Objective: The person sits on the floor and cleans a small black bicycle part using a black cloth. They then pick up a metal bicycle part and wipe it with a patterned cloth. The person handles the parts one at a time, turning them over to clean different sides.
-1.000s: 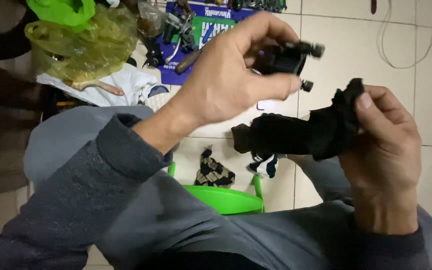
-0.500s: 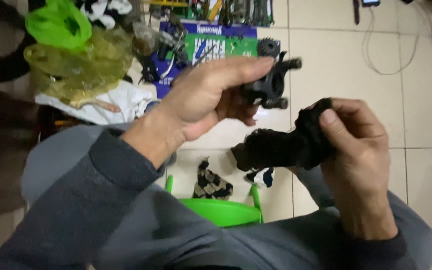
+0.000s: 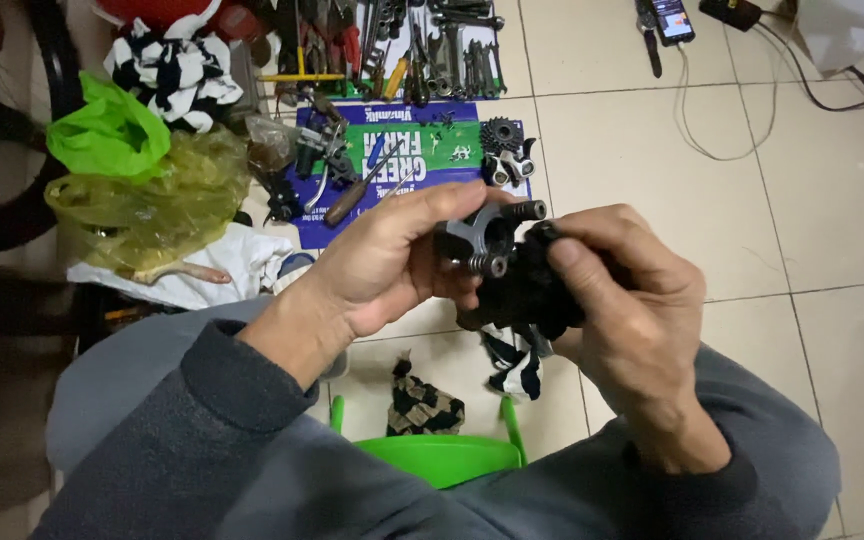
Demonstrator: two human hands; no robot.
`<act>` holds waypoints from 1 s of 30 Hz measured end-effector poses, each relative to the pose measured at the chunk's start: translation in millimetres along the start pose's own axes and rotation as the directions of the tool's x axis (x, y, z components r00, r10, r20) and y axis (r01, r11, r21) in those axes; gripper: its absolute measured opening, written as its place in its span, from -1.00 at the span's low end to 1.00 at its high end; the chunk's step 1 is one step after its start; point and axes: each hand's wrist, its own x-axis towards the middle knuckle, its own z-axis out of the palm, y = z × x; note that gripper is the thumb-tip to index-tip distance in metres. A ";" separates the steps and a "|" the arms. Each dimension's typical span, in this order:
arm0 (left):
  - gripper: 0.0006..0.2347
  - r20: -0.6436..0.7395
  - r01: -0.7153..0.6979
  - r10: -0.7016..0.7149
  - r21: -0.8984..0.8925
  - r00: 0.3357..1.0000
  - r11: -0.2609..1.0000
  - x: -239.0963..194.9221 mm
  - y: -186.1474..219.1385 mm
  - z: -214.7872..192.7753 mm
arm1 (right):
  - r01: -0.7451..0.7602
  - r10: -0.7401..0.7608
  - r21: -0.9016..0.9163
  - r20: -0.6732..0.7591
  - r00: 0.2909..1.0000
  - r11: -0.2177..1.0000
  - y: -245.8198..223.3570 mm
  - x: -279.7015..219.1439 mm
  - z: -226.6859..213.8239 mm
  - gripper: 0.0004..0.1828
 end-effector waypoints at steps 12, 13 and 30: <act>-0.75 0.040 -0.125 0.120 0.156 0.992 0.980 -5.5 -1.1 -0.5 | -0.364 0.396 0.433 0.017 0.918 0.825 10.2 9.7 13.1 -0.87; -0.75 0.055 -0.151 0.144 0.181 0.988 0.972 -5.9 -2.2 -1.5 | -0.370 0.390 0.456 0.055 0.919 0.809 11.0 9.2 13.3 -0.90; -0.73 0.161 -0.250 0.234 0.083 0.959 0.965 2.0 -15.0 -15.1 | -0.584 0.543 0.547 0.258 0.799 0.600 19.6 7.0 4.7 -0.89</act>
